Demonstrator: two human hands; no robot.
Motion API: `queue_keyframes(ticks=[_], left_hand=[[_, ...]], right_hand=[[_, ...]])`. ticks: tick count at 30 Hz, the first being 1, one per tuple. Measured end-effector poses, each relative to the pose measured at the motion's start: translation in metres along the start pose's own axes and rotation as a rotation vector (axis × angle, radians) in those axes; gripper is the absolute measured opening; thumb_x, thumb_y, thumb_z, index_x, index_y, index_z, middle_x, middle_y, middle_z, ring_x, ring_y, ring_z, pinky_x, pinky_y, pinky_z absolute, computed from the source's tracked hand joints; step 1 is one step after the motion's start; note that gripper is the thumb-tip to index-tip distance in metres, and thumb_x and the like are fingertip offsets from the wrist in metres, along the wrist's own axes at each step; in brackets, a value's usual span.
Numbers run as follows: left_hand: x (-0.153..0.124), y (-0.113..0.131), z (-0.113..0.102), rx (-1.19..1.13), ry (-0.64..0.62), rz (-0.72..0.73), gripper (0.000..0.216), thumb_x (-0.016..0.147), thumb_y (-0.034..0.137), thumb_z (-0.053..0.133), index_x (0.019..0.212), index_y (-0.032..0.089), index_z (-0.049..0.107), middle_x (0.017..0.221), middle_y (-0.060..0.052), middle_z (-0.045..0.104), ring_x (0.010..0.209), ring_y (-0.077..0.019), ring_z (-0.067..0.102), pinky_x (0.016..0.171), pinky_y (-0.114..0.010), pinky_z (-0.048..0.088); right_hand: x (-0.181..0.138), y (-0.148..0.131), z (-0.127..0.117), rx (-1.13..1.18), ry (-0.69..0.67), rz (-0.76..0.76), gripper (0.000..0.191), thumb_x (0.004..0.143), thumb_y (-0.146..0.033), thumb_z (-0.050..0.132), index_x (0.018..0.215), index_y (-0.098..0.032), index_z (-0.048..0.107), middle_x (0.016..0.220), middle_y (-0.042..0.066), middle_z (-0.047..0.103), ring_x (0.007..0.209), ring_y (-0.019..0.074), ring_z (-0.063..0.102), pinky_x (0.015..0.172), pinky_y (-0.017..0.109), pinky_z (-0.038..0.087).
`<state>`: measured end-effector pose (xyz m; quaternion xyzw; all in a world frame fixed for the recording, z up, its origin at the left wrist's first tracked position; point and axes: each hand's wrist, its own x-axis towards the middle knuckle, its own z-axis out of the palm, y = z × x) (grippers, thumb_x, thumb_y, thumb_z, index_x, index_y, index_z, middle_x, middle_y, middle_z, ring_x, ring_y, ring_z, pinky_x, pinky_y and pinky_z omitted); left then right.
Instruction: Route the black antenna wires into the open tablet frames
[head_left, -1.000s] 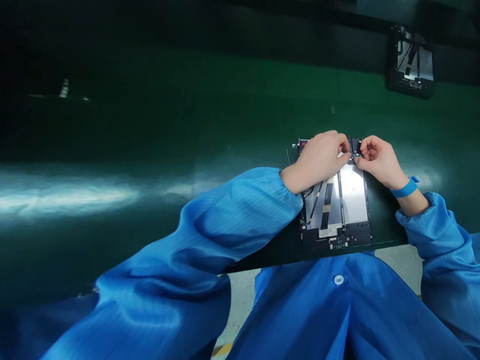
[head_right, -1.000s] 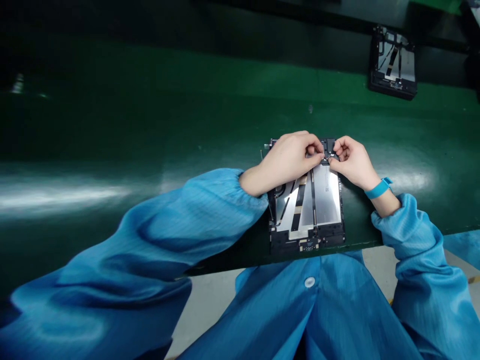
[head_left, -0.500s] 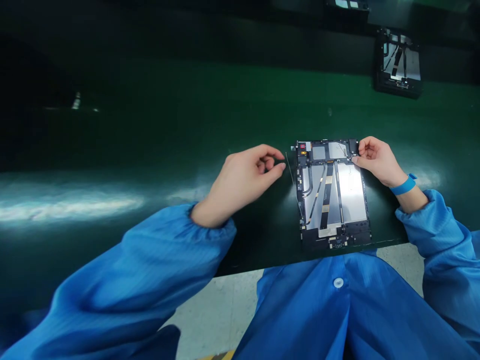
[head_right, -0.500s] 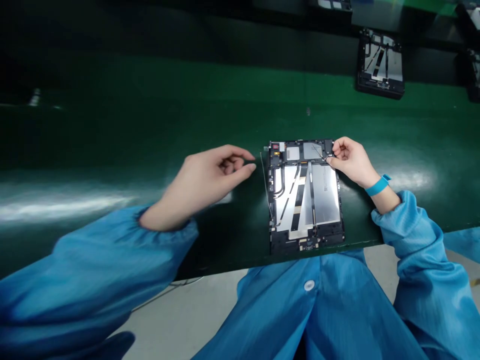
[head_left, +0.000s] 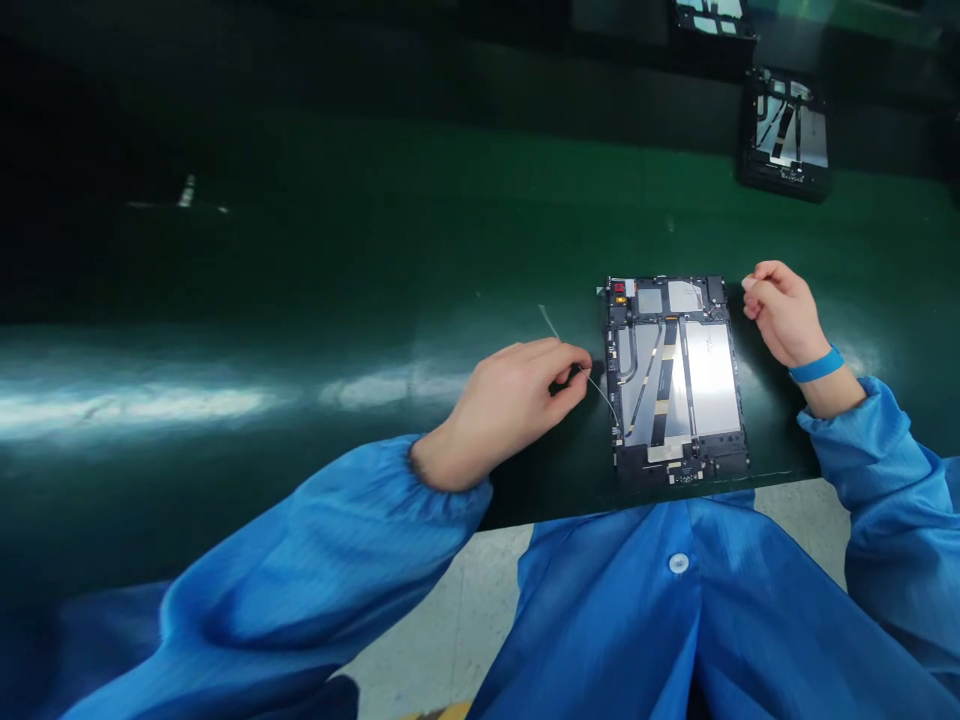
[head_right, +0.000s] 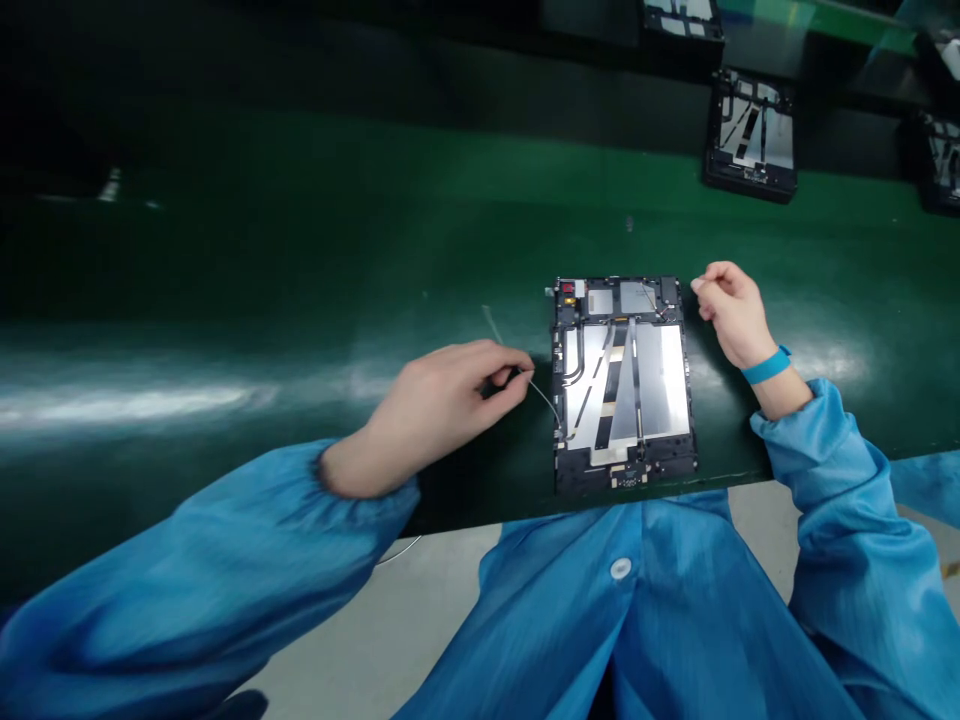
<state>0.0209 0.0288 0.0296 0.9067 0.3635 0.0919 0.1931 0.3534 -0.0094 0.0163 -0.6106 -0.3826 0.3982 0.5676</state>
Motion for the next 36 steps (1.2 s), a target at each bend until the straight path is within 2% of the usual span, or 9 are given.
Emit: queue_keyframes(ticks=[3,7,9,11,15,18,21,30,36], left_hand=[[-0.007,0.014,-0.011,0.037,0.169,0.0,0.033,0.103,0.03,0.045,0.095,0.022,0.075,0.081,-0.005,0.071,0.081,-0.0233,0.07,0.081,-0.038,0.053],[-0.006,0.039,-0.025,-0.049,0.249,0.018,0.02,0.1,0.031,0.056,0.092,0.027,0.075,0.088,-0.006,0.073,0.089,-0.0268,0.071,0.087,-0.043,0.055],[-0.004,0.048,-0.029,-0.149,0.263,0.027,0.015,0.098,0.03,0.06,0.094,0.029,0.075,0.094,-0.007,0.073,0.095,-0.0283,0.07,0.09,-0.045,0.055],[-0.004,0.053,-0.03,-0.265,0.305,-0.006,0.015,0.094,0.03,0.065,0.106,0.03,0.075,0.106,-0.008,0.073,0.104,-0.0302,0.069,0.092,-0.046,0.056],[-0.009,0.047,-0.023,-0.482,0.408,-0.226,0.067,0.087,0.03,0.075,0.151,0.03,0.053,0.136,-0.012,0.062,0.098,-0.0248,0.066,0.08,-0.039,0.058],[-0.014,0.04,-0.005,-0.727,0.177,-0.341,0.081,0.086,0.03,0.073,0.159,0.028,0.038,0.128,-0.01,0.061,0.07,-0.012,0.059,0.062,-0.031,0.054],[-0.017,0.036,0.013,-0.967,-0.075,-0.401,0.074,0.083,0.028,0.074,0.151,0.028,0.043,0.117,-0.005,0.059,0.063,-0.0088,0.059,0.059,-0.028,0.054],[-0.018,0.036,0.023,-1.199,-0.098,-0.529,0.073,0.081,0.023,0.079,0.144,0.03,0.043,0.105,0.001,0.053,0.062,-0.0065,0.057,0.055,-0.022,0.049],[-0.018,0.031,0.021,-1.183,-0.131,-0.522,0.08,0.076,0.025,0.086,0.144,0.031,0.044,0.102,0.003,0.054,0.066,-0.0093,0.06,0.059,-0.025,0.054]], right_hand=[[-0.019,-0.019,0.016,-0.09,-0.104,-0.122,0.019,0.078,-0.026,0.074,0.09,-0.025,0.059,0.081,-0.005,0.061,0.064,0.0094,0.051,0.06,0.025,0.042],[-0.057,-0.043,0.07,-0.358,-0.679,-0.208,0.024,0.082,-0.022,0.079,0.103,-0.021,0.068,0.096,0.001,0.073,0.072,0.0123,0.061,0.072,0.029,0.049],[-0.065,-0.046,0.091,-0.508,-0.759,-0.273,0.008,0.086,-0.017,0.075,0.09,-0.019,0.068,0.085,0.0,0.071,0.074,0.0136,0.061,0.075,0.029,0.047],[-0.063,-0.047,0.098,-0.594,-0.779,-0.312,0.012,0.089,-0.009,0.07,0.083,-0.019,0.067,0.078,-0.001,0.07,0.073,0.0134,0.062,0.076,0.027,0.045],[-0.047,-0.05,0.078,-0.657,-0.884,-0.304,0.016,0.085,-0.003,0.072,0.082,-0.019,0.069,0.075,-0.003,0.071,0.07,0.0123,0.063,0.074,0.025,0.043],[-0.038,-0.054,0.064,-0.733,-0.943,-0.339,0.016,0.085,-0.003,0.071,0.083,-0.019,0.07,0.077,-0.001,0.072,0.072,0.0142,0.064,0.075,0.027,0.043],[-0.032,-0.053,0.067,-0.742,-0.94,-0.453,0.018,0.089,-0.002,0.064,0.087,-0.019,0.069,0.085,0.002,0.073,0.079,0.0162,0.063,0.078,0.029,0.044],[-0.017,-0.032,0.091,-0.66,-0.901,-0.54,0.017,0.092,-0.007,0.055,0.093,-0.02,0.065,0.091,0.004,0.069,0.083,0.0169,0.058,0.08,0.032,0.043],[-0.011,-0.057,0.074,-0.425,-1.092,-0.252,0.015,0.075,-0.007,0.062,0.081,-0.021,0.063,0.071,-0.006,0.061,0.065,0.0096,0.052,0.066,0.024,0.042]])
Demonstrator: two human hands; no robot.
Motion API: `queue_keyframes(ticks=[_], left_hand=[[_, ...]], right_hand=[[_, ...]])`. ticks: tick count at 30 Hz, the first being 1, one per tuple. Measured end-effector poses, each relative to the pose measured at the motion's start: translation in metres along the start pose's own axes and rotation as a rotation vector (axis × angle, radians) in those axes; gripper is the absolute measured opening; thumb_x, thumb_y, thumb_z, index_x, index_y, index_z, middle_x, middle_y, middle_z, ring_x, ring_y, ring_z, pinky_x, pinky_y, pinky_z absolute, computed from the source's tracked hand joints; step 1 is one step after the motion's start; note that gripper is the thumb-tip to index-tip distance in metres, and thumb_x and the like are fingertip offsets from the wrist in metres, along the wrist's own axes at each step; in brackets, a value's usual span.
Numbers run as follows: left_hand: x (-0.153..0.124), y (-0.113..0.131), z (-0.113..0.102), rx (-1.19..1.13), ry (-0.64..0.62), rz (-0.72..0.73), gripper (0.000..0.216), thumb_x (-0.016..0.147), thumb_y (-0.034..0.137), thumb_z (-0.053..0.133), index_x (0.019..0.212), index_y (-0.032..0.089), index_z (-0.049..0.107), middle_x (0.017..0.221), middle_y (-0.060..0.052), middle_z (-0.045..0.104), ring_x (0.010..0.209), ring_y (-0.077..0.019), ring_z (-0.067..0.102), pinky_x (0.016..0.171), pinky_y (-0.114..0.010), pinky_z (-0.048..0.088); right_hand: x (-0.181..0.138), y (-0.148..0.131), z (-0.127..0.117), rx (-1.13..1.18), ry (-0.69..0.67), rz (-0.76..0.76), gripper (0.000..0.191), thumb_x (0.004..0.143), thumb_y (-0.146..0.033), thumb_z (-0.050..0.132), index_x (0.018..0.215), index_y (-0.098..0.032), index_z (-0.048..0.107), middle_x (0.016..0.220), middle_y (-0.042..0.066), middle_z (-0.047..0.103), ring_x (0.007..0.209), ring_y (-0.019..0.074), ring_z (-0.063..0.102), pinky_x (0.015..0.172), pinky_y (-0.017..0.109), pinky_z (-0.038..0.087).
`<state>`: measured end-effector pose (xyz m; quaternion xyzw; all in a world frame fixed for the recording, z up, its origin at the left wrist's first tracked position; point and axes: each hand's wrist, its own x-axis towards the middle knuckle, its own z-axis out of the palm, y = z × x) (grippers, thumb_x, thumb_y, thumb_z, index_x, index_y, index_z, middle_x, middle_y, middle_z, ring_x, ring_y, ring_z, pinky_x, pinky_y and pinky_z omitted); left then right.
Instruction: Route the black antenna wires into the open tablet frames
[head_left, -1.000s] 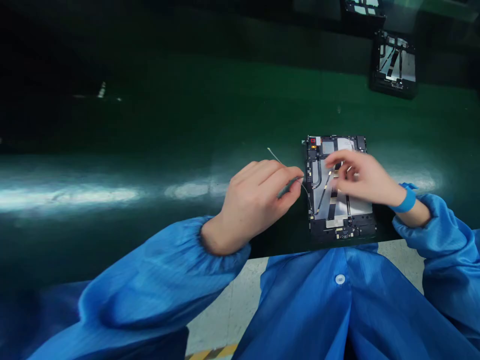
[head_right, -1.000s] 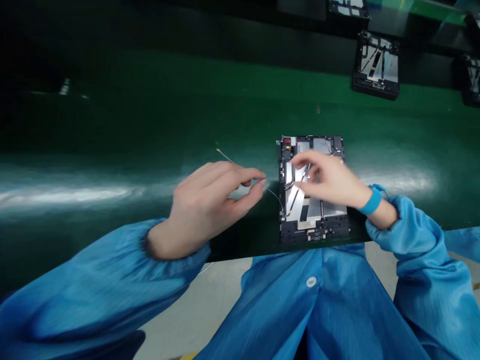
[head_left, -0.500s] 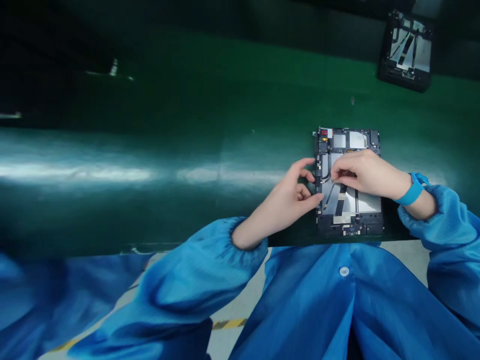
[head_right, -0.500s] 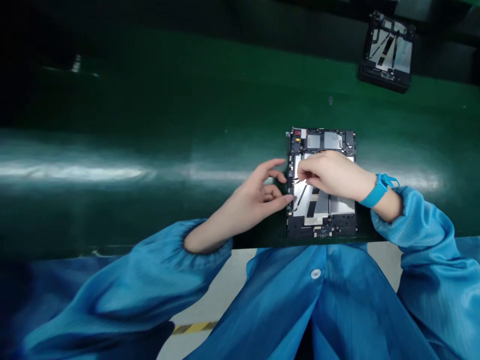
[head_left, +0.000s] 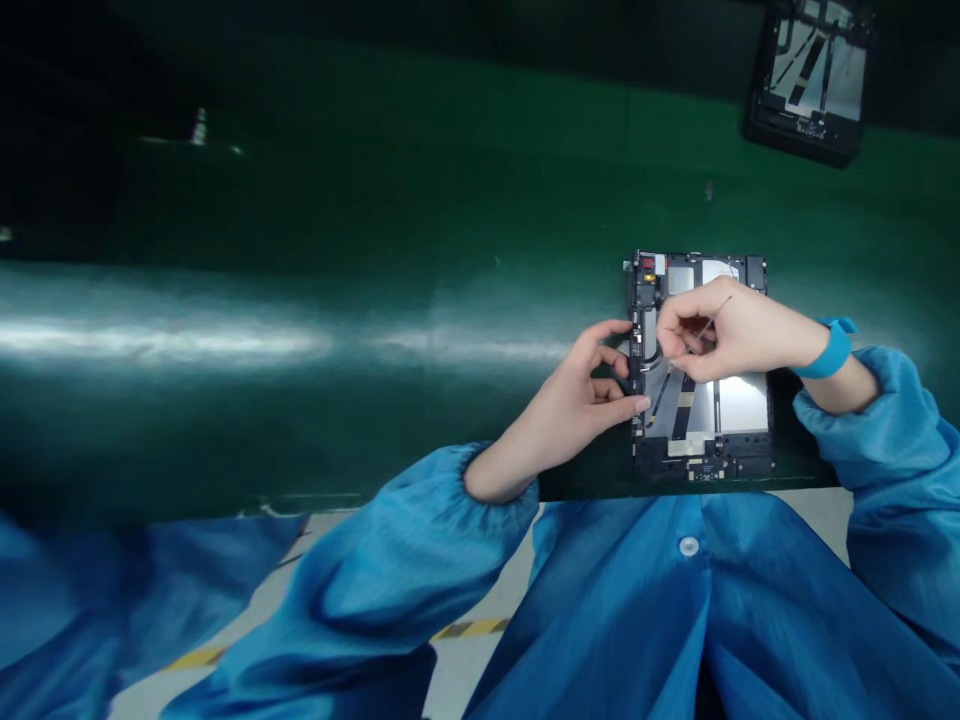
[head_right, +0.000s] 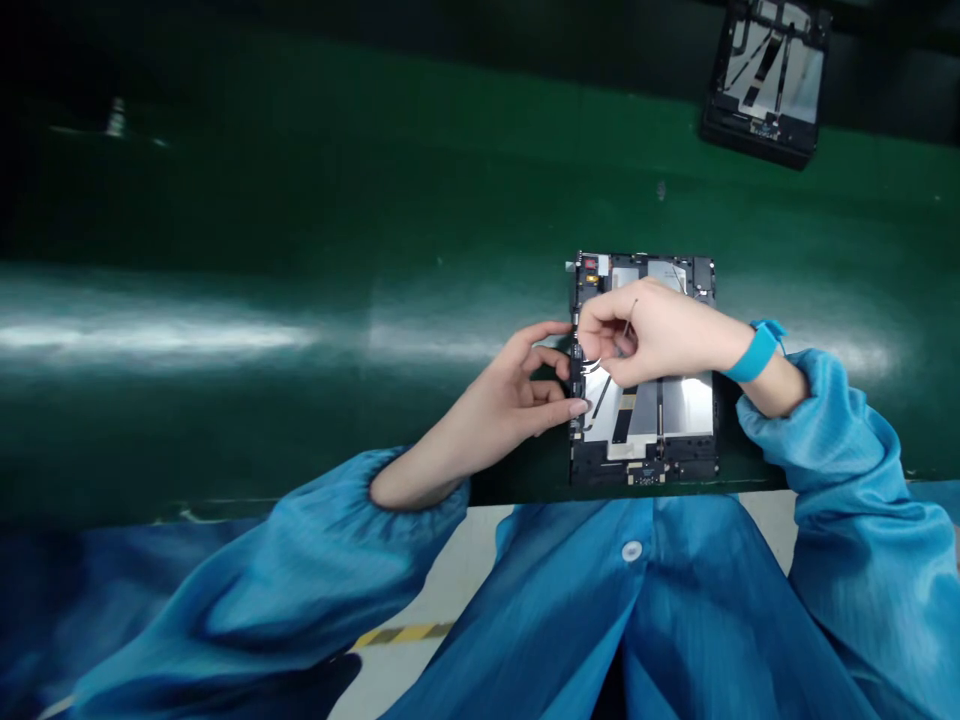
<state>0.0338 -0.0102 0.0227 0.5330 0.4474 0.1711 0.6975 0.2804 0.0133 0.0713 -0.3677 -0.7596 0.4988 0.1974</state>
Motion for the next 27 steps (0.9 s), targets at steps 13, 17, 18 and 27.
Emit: queue_keyframes(ticks=[13,17,18,27], left_hand=[[-0.007,-0.003,0.015,0.056,0.084,0.061,0.075,0.079,0.019,0.072,0.146,0.029,0.042,0.101,0.003,0.051,0.065,-0.0074,0.057,0.06,-0.024,0.05],[-0.006,-0.003,0.017,0.018,0.106,0.058,0.074,0.077,0.019,0.071,0.144,0.029,0.044,0.098,0.004,0.051,0.065,-0.0077,0.056,0.061,-0.025,0.05],[-0.005,-0.002,0.016,0.01,0.112,0.056,0.071,0.076,0.02,0.072,0.142,0.029,0.045,0.096,0.004,0.051,0.065,-0.0081,0.055,0.062,-0.025,0.05],[0.002,0.007,0.014,-0.041,0.102,0.006,0.072,0.075,0.019,0.071,0.142,0.027,0.046,0.09,0.006,0.05,0.065,-0.0083,0.052,0.06,-0.023,0.048]], right_hand=[[0.011,0.018,0.019,-0.187,0.227,-0.08,0.014,0.085,-0.008,0.058,0.084,-0.022,0.06,0.081,-0.002,0.065,0.072,0.0124,0.053,0.073,0.027,0.043],[0.012,0.028,0.03,-0.297,0.237,-0.136,0.014,0.094,-0.011,0.054,0.09,-0.021,0.061,0.09,0.002,0.067,0.079,0.0149,0.055,0.077,0.029,0.044],[0.011,0.029,0.031,-0.319,0.234,-0.138,0.014,0.095,-0.011,0.053,0.091,-0.021,0.062,0.09,0.002,0.066,0.08,0.0153,0.055,0.077,0.03,0.044],[0.011,0.032,0.032,-0.381,0.175,-0.106,0.012,0.094,-0.012,0.056,0.093,-0.021,0.064,0.09,0.003,0.066,0.084,0.0174,0.057,0.079,0.032,0.043]])
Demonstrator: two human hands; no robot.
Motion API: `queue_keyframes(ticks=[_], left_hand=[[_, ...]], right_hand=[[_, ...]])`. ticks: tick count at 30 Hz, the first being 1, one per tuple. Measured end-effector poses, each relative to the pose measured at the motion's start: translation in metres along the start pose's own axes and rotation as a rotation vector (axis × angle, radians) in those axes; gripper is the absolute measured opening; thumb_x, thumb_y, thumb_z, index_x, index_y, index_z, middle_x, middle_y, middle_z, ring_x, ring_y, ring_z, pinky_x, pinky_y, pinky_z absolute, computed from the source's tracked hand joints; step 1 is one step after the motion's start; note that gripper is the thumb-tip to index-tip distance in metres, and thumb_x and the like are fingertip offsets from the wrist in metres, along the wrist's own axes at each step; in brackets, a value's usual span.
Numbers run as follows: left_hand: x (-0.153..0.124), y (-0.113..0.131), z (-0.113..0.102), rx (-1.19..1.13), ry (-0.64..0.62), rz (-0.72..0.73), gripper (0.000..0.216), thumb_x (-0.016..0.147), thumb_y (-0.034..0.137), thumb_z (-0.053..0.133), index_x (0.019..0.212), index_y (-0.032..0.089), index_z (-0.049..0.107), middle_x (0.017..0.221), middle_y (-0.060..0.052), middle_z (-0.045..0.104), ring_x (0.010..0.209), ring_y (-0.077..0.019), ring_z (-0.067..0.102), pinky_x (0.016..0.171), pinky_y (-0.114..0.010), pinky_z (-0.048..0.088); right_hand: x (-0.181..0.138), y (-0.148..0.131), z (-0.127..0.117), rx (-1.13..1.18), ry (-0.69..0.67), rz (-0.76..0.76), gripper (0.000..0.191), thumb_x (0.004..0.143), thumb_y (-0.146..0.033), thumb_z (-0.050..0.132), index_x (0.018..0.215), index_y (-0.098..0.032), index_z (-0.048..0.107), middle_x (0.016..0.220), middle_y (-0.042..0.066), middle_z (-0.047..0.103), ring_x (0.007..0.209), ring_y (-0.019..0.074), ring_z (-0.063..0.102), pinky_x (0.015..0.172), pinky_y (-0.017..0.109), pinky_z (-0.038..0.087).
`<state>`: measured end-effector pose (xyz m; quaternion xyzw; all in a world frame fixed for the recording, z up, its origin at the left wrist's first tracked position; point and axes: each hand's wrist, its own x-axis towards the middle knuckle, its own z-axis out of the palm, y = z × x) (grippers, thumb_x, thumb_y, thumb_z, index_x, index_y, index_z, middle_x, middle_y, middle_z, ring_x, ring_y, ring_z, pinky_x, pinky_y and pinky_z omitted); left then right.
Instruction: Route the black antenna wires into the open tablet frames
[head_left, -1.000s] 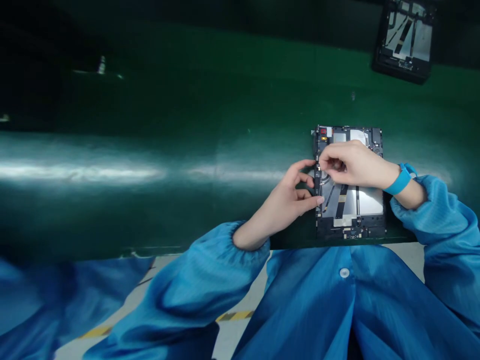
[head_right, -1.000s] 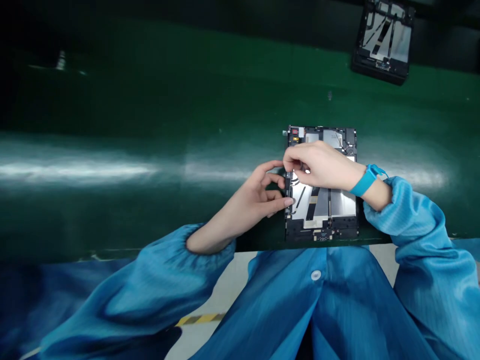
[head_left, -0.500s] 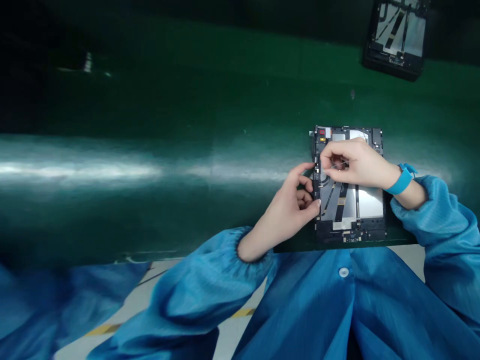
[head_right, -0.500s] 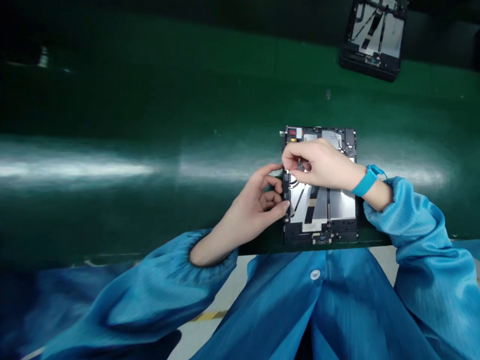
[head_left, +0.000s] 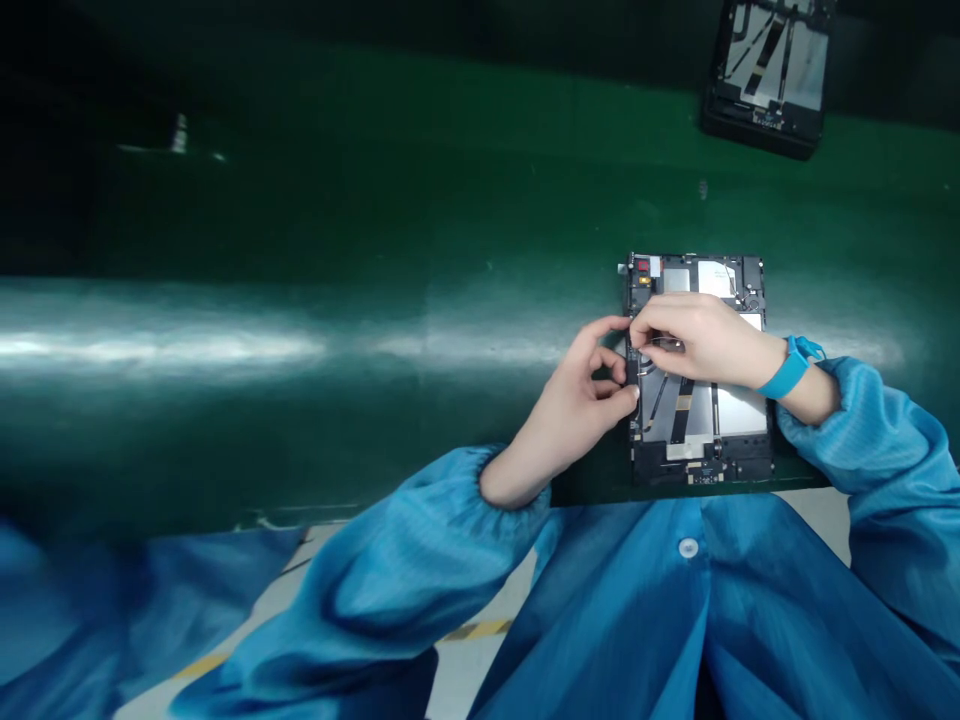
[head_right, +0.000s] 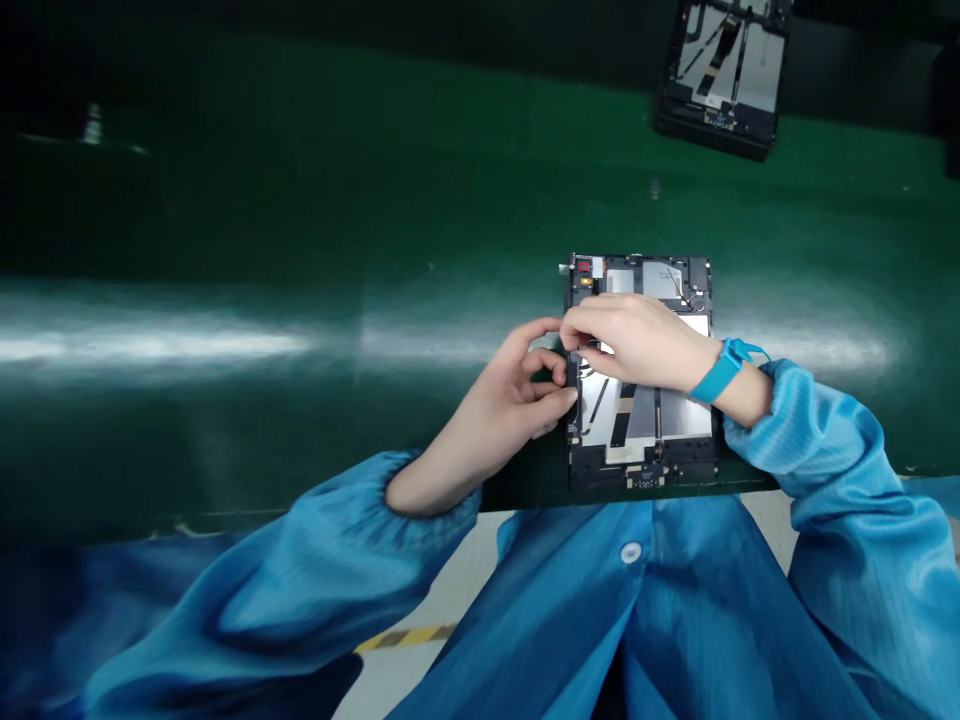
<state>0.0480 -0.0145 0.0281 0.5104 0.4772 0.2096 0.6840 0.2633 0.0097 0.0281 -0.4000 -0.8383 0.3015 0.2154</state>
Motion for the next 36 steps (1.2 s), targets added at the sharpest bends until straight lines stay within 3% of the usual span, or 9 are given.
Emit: queue_keyframes(ticks=[8,22,28,36], left_hand=[[-0.002,-0.008,0.001,0.025,0.0,0.025,0.075,0.076,0.017,0.07,0.145,0.028,0.042,0.094,0.006,0.05,0.063,-0.0068,0.054,0.063,-0.024,0.049],[0.009,-0.002,-0.001,-0.087,0.027,0.063,0.071,0.071,0.011,0.074,0.137,0.026,0.055,0.095,0.003,0.053,0.07,-0.0087,0.055,0.057,-0.019,0.044],[0.009,-0.007,-0.003,-0.066,0.0,0.061,0.069,0.074,0.01,0.073,0.138,0.028,0.053,0.096,0.005,0.052,0.06,-0.0048,0.053,0.054,-0.019,0.042],[0.01,-0.003,-0.005,-0.002,-0.008,0.097,0.062,0.08,0.013,0.073,0.138,0.026,0.052,0.097,0.004,0.052,0.064,-0.0064,0.054,0.055,-0.019,0.047]], right_hand=[[0.002,0.0,-0.001,0.069,0.0,-0.001,0.013,0.093,-0.011,0.057,0.09,-0.021,0.064,0.085,0.0,0.065,0.079,0.0153,0.055,0.078,0.03,0.043],[0.003,-0.001,-0.002,0.095,0.009,-0.014,0.013,0.095,-0.012,0.056,0.089,-0.018,0.066,0.086,0.002,0.067,0.077,0.0135,0.056,0.078,0.029,0.044],[0.003,-0.001,-0.002,0.091,0.003,0.0,0.013,0.094,-0.012,0.057,0.089,-0.018,0.067,0.087,0.002,0.067,0.077,0.0135,0.055,0.077,0.029,0.044],[0.003,-0.001,-0.001,0.1,0.025,-0.023,0.014,0.094,-0.011,0.056,0.088,-0.018,0.067,0.085,0.002,0.066,0.076,0.0134,0.055,0.077,0.029,0.044]])
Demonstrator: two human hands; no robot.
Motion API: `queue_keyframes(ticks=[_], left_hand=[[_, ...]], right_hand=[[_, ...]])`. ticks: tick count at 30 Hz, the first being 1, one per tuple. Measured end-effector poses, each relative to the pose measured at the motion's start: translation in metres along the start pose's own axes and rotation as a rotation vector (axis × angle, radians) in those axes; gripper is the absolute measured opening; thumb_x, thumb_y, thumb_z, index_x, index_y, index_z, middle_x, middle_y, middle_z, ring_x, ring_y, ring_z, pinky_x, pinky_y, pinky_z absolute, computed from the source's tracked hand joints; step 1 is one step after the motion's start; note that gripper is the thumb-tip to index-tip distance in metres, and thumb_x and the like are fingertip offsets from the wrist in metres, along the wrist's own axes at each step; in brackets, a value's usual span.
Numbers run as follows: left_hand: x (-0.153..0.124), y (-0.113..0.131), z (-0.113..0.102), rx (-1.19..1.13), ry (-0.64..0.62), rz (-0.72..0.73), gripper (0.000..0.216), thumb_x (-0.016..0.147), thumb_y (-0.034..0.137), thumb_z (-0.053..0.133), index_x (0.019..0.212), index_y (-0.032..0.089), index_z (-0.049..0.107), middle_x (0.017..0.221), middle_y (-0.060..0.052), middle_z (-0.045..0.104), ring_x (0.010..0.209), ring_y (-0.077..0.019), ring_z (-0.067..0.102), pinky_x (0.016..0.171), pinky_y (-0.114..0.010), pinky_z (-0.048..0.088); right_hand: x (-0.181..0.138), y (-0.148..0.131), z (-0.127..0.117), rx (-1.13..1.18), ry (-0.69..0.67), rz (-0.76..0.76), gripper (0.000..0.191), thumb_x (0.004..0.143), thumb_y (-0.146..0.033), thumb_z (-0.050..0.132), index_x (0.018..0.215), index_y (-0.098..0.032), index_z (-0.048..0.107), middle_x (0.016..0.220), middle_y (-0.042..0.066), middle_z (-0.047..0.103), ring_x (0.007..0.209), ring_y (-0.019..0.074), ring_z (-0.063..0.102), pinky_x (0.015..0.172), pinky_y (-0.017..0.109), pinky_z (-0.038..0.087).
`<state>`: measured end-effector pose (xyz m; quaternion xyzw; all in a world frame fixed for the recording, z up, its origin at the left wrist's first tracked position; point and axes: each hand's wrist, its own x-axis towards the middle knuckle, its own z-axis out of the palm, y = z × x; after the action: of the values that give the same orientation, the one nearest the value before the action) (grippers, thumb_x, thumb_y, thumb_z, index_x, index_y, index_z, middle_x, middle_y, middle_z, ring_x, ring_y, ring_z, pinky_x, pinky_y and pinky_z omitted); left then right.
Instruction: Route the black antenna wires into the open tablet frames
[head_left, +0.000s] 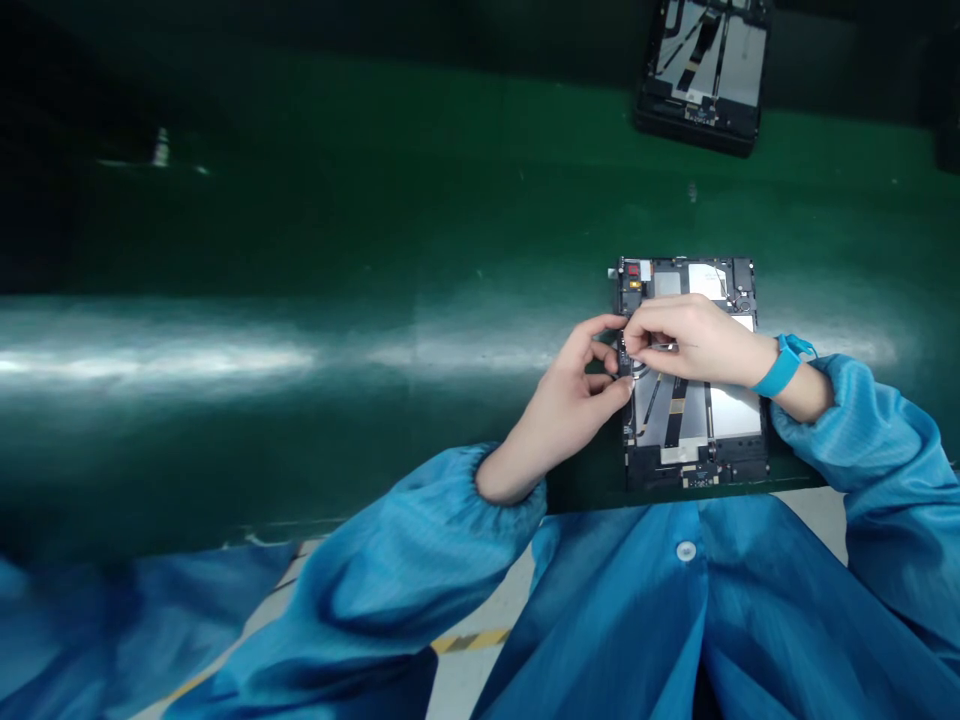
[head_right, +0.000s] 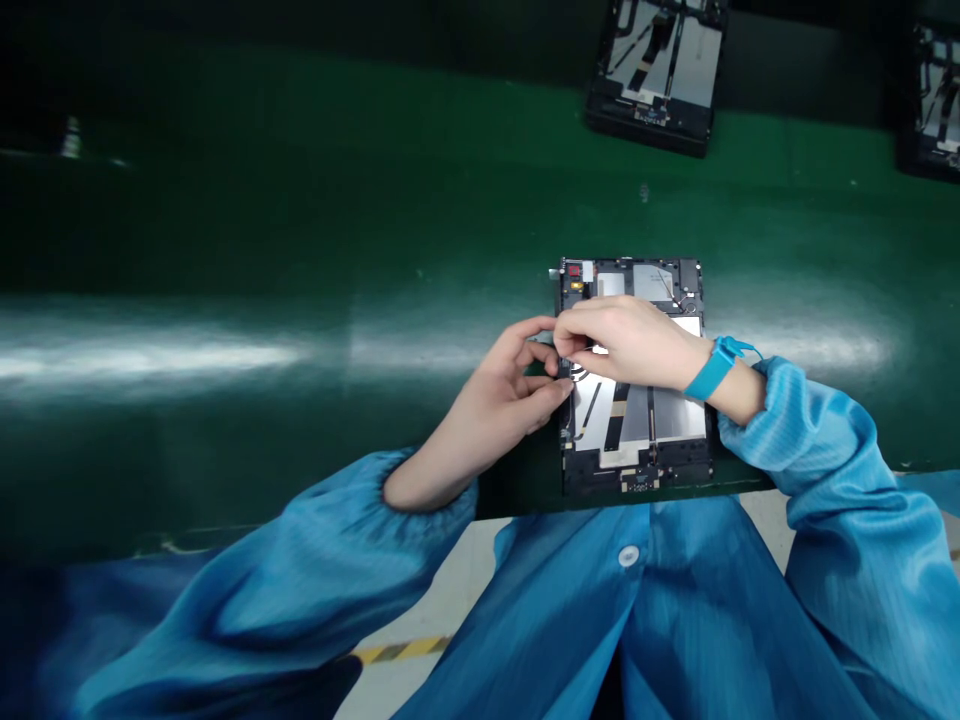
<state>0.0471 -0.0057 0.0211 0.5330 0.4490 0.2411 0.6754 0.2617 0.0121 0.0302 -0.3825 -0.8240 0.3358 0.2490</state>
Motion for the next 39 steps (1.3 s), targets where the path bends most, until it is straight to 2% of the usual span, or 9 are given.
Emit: queue_keyframes(ticks=[8,39], left_hand=[[0.0025,0.0006,-0.0019,-0.015,-0.027,-0.063,0.059,0.086,0.017,0.071,0.14,0.027,0.048,0.096,0.006,0.05,0.047,-0.0023,0.05,0.038,-0.018,0.042],[0.0033,0.0031,-0.0015,0.01,-0.025,-0.068,0.059,0.084,0.015,0.071,0.137,0.026,0.048,0.094,0.006,0.05,0.046,-0.0034,0.053,0.037,-0.018,0.044]], right_hand=[[0.0005,0.001,0.0015,-0.004,0.006,0.012,0.014,0.093,-0.011,0.057,0.087,-0.019,0.066,0.085,0.001,0.066,0.077,0.0137,0.055,0.077,0.029,0.044],[0.0008,-0.0005,-0.0003,0.003,-0.004,0.027,0.014,0.093,-0.011,0.058,0.087,-0.019,0.067,0.084,0.001,0.067,0.076,0.0139,0.056,0.076,0.028,0.043]])
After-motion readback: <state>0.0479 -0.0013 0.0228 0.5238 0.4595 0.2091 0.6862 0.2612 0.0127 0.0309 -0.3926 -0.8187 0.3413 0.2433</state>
